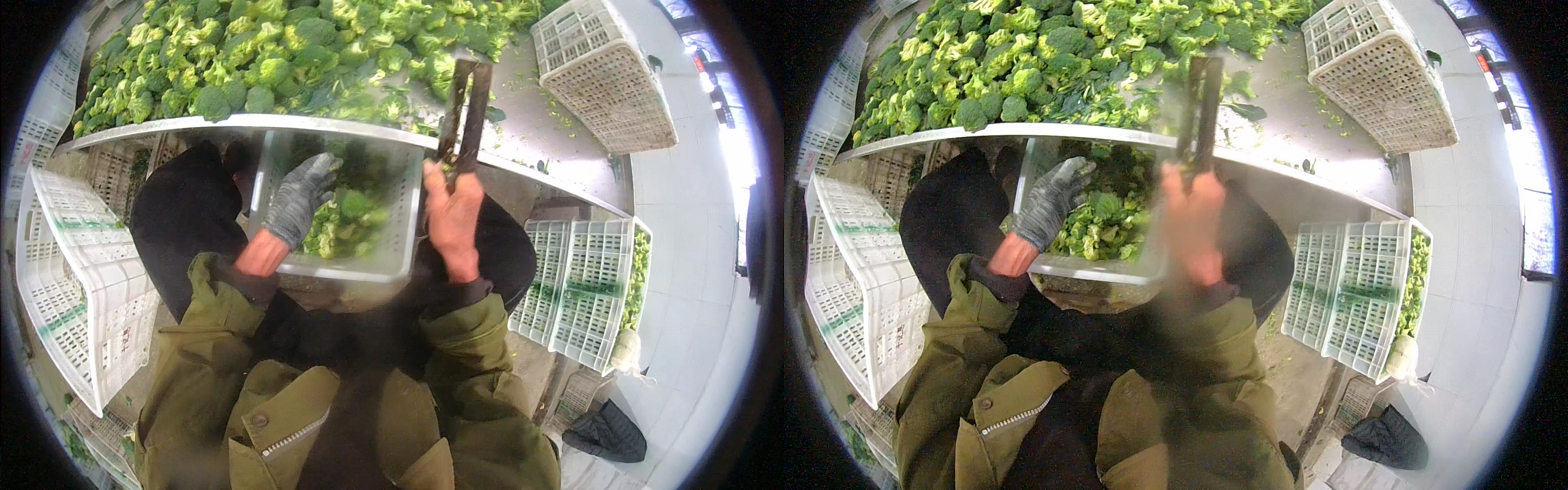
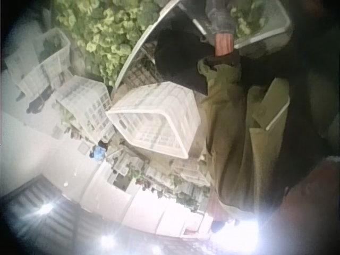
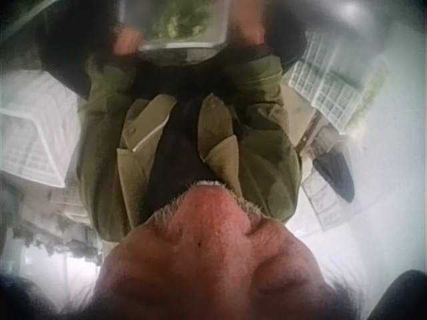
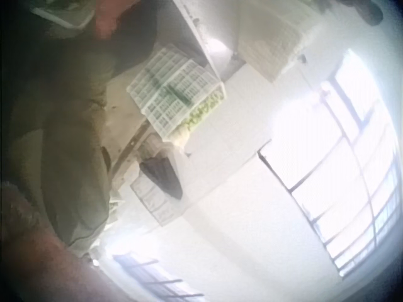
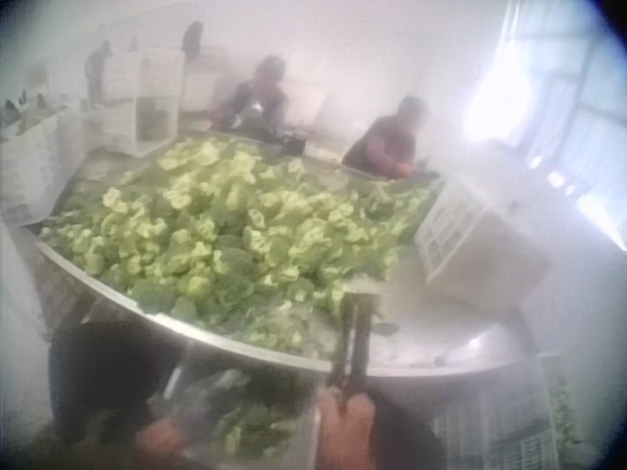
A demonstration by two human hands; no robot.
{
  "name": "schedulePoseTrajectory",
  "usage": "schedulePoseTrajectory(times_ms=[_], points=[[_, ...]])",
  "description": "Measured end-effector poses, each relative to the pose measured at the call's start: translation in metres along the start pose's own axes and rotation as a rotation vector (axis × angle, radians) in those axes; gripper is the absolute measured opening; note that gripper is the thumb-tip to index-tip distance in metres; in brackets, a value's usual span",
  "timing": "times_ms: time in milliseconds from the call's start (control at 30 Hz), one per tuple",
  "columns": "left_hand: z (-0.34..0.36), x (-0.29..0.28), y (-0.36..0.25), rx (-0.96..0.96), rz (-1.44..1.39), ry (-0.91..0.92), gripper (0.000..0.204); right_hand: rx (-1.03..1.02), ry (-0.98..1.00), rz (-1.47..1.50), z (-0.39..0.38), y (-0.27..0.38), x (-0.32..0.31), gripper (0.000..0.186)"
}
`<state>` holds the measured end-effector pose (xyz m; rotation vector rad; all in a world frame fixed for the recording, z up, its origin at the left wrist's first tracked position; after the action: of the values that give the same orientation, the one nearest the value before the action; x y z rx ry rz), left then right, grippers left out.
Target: The person sits on the floor and uses shears to trim broccoli florets from a large pile on a metal table. They hold each floret with a gloved left hand, cut it with the shears in the right hand, and place the trimmed pieces into a white plastic crate between their legs.
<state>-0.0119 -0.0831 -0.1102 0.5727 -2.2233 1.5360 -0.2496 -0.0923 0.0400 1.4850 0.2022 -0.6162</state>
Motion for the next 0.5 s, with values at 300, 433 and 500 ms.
schedulePoseTrajectory(times_ms=[300,433,500], points=[[-0.009,0.018,-0.005,-0.011,-0.098,0.030,0.041,-0.228,-0.007,-0.415,0.117,0.014,-0.012,0.022],[-0.012,0.031,-0.008,0.006,-0.099,0.124,0.044,-0.305,0.137,-0.511,0.131,0.014,0.047,0.025],[-0.011,0.033,-0.007,-0.010,-0.128,0.129,0.044,-0.347,0.207,-0.615,0.131,0.016,0.072,0.024]])
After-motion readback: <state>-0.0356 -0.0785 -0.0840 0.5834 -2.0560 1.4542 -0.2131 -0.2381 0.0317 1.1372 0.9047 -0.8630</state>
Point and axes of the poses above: each hand's wrist, its own z-axis towards the middle knuckle, its own x-axis out of the palm, y = z × x, the point moved 9 cm from there along z, towards the middle knuckle, and after that the axes turned 7 degrees about x, right-handed, at the moved point
